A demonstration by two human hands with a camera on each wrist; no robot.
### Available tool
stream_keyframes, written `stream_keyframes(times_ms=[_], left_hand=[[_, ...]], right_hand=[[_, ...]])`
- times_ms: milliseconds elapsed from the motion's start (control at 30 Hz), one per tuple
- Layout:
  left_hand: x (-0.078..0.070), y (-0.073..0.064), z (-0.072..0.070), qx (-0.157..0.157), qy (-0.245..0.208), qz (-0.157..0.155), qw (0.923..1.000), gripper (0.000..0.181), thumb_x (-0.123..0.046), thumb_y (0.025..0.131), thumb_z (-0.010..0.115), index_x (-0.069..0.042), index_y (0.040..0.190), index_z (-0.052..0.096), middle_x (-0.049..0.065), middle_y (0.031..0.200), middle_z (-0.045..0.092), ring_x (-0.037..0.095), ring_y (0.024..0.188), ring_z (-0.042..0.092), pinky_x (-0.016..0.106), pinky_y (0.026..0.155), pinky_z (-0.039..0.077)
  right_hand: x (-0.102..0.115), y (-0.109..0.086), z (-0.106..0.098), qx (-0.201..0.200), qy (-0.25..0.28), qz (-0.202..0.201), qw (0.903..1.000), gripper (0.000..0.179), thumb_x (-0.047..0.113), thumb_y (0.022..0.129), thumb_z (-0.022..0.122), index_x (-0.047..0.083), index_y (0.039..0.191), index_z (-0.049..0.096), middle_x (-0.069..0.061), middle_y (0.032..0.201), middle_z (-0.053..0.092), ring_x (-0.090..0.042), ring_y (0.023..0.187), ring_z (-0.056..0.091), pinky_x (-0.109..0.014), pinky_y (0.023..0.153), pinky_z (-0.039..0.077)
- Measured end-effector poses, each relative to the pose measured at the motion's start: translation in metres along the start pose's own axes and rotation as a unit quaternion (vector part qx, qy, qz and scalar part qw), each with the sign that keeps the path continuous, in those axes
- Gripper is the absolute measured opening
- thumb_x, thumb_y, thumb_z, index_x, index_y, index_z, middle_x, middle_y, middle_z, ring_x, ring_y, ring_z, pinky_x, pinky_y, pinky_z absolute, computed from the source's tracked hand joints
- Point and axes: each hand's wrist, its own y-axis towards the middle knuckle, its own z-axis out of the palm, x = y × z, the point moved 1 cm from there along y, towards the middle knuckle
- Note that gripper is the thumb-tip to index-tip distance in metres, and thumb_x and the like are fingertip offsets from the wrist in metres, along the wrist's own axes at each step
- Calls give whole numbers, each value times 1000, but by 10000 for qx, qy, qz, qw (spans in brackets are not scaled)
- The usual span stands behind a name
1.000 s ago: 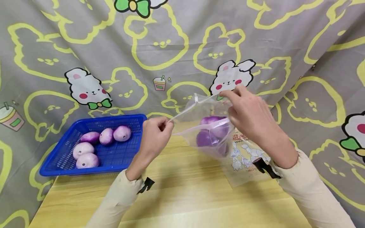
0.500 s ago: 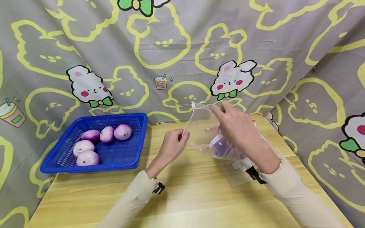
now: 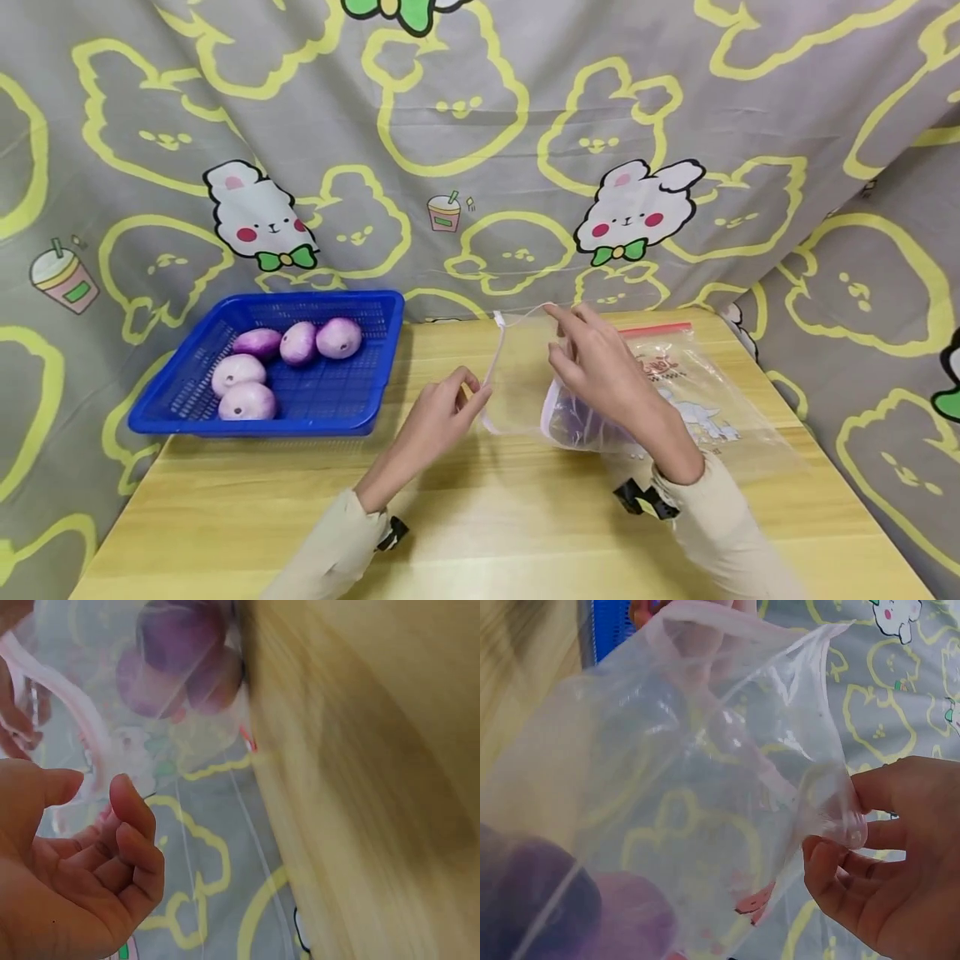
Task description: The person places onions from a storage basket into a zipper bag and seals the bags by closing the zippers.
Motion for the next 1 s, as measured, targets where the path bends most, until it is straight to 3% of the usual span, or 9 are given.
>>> stream_keyframes(times_ms=[167, 333, 500, 833, 1000], left_hand=[[8, -19, -15, -297, 229, 44, 9993, 8, -23, 99, 63, -16, 96, 62, -13, 60, 55, 3, 48, 49, 23, 45, 42], [19, -28, -33, -614, 474, 52, 9970, 4, -16, 97, 65, -14, 95, 63, -13, 62, 57, 0, 49, 50, 22, 49, 44], [26, -26, -51, -1100, 510, 189, 9924, 4, -15, 96, 65, -13, 95, 62, -9, 64, 58, 3, 52, 51, 24, 51, 44], [45, -18, -73, -1880, 484, 347, 9804, 5, -10, 94, 67, -4, 94, 65, 0, 73, 65, 11, 63, 59, 28, 57, 49], [58, -19, -86, -2173, 588, 264, 9740, 9, -4, 88, 71, -5, 90, 63, 4, 77, 66, 15, 70, 64, 27, 58, 51]], right_hand=[[-3, -2, 8, 24, 424, 155, 9990, 61, 5, 88, 67, 3, 146, 48, -11, 107, 57, -14, 74, 53, -27, 61, 47], [-3, -9, 15, 89, 506, 301, 9982, 61, 7, 86, 70, 5, 144, 51, -9, 114, 60, -13, 78, 56, -29, 64, 49], [-1, -9, 21, -24, 512, 320, 9982, 59, 12, 89, 69, 6, 144, 50, -1, 104, 61, -12, 81, 59, -30, 65, 50], [-8, -6, 23, -77, 581, 314, 9978, 59, 17, 94, 67, 6, 147, 45, -4, 106, 60, -13, 84, 60, -31, 68, 52], [-12, -7, 24, -28, 644, 299, 9975, 59, 18, 95, 67, 6, 148, 44, -5, 110, 59, -12, 85, 59, -31, 69, 52]])
